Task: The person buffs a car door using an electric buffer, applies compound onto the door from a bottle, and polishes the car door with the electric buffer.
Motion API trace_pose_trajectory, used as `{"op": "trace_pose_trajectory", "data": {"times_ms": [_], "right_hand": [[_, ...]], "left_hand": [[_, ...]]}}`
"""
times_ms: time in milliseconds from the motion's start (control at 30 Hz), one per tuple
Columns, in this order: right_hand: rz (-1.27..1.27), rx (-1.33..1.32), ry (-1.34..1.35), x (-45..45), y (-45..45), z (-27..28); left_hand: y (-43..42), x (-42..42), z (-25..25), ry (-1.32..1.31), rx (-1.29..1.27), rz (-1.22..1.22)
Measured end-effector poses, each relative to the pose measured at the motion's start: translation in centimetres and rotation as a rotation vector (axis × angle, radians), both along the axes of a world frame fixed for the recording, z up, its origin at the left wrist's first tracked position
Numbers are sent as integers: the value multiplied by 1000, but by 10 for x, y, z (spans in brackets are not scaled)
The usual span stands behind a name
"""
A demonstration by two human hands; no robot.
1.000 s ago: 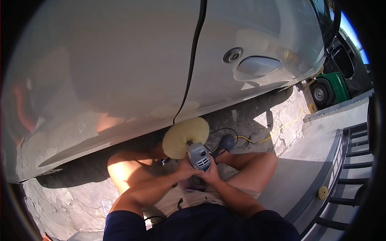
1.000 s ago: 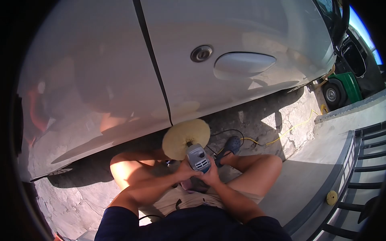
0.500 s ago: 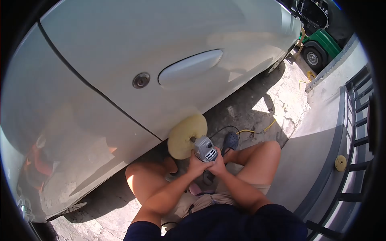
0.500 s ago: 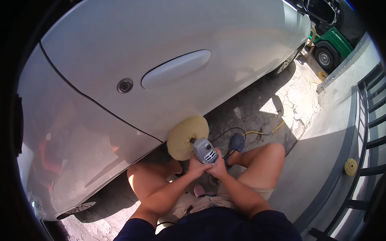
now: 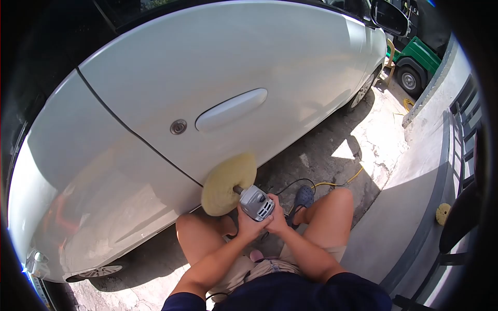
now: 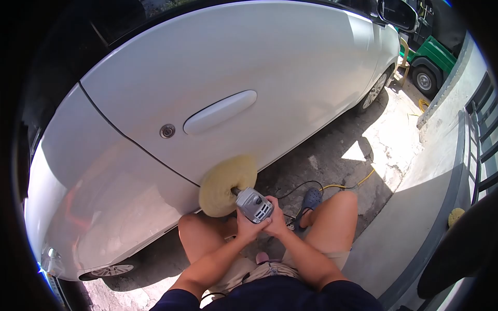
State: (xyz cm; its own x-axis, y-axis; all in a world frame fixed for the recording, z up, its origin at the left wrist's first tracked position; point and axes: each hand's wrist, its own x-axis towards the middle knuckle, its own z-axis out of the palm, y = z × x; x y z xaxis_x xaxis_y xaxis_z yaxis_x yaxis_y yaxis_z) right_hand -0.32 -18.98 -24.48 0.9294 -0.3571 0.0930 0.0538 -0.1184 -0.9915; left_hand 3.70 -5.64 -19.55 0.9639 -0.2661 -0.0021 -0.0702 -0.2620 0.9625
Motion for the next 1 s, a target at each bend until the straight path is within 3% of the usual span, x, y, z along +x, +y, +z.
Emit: {"op": "trace_pose_trajectory", "data": {"times_ms": [233, 500, 600, 767, 933, 1000], "right_hand": [[-62, -7, -108, 10, 33, 75], [-370, 70, -108, 21, -42, 78], [-460, 62, -103, 30, -71, 87], [-438, 60, -120, 27, -84, 96], [-264, 34, -120, 7, -51, 98], [-184, 29, -83, 2, -26, 104]], "left_hand": [[31, 11, 70, -109, -128, -103], [-74, 45, 117, 63, 161, -257], [-114, 57, 138, 14, 221, -325], [-123, 55, 137, -53, 141, -306], [-70, 30, 130, 16, 162, -203], [-37, 16, 109, -32, 27, -143]]}}
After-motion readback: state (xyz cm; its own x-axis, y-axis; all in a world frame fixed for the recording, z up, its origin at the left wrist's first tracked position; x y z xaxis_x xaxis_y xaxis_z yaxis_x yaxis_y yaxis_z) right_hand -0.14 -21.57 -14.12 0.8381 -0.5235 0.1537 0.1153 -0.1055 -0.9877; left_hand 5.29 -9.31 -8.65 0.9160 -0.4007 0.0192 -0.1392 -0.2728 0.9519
